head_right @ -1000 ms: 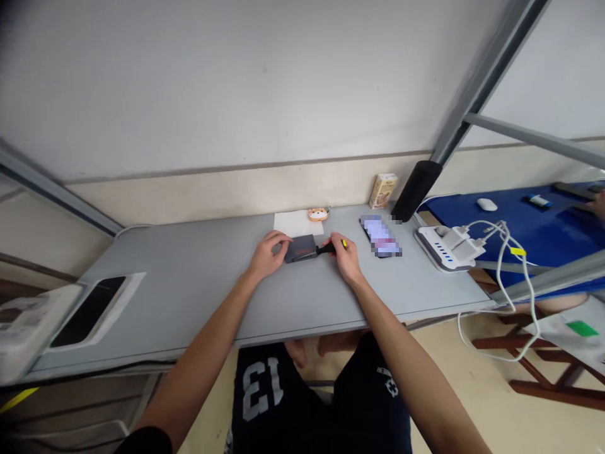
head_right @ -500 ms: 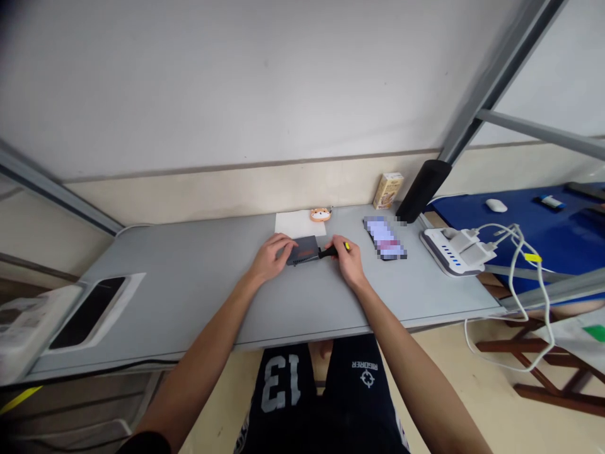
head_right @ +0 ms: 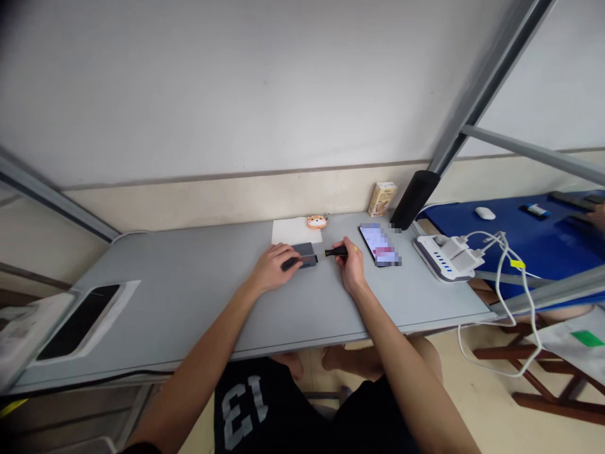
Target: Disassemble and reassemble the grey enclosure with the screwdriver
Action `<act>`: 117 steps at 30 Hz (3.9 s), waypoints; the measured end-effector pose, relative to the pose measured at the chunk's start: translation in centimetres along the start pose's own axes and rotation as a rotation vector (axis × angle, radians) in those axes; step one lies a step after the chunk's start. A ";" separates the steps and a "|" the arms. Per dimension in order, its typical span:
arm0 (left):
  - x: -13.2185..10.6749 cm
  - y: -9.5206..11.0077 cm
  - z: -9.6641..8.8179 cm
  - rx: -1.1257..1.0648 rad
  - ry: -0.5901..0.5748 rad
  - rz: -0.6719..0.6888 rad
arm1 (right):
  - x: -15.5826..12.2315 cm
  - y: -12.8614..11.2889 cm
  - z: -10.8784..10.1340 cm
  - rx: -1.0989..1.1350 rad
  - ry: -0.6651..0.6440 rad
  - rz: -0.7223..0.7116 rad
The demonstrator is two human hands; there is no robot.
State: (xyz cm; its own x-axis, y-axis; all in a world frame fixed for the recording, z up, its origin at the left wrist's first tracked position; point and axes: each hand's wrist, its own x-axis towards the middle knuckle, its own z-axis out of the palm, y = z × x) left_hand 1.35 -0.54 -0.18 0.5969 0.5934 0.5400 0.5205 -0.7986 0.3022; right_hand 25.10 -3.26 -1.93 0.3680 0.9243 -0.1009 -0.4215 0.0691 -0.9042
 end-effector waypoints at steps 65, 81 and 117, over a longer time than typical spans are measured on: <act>0.7 -3.9 0.7 -0.442 -0.225 -0.442 | -0.9 -0.6 0.5 -0.458 0.017 -0.228; 1.5 -2.6 -0.1 -0.274 -0.171 -0.300 | -1.0 -0.5 0.3 -0.451 0.002 -0.257; 2.0 0.5 -1.4 -0.085 -0.310 -0.158 | 0.1 -0.2 -0.5 -0.177 0.188 -0.155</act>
State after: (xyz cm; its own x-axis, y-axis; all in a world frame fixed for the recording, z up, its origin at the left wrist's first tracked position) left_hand 1.95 0.14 2.12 0.6769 0.7019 0.2216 0.5762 -0.6926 0.4339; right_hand 25.60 -3.32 -2.00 0.5710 0.8208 -0.0166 -0.2038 0.1221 -0.9714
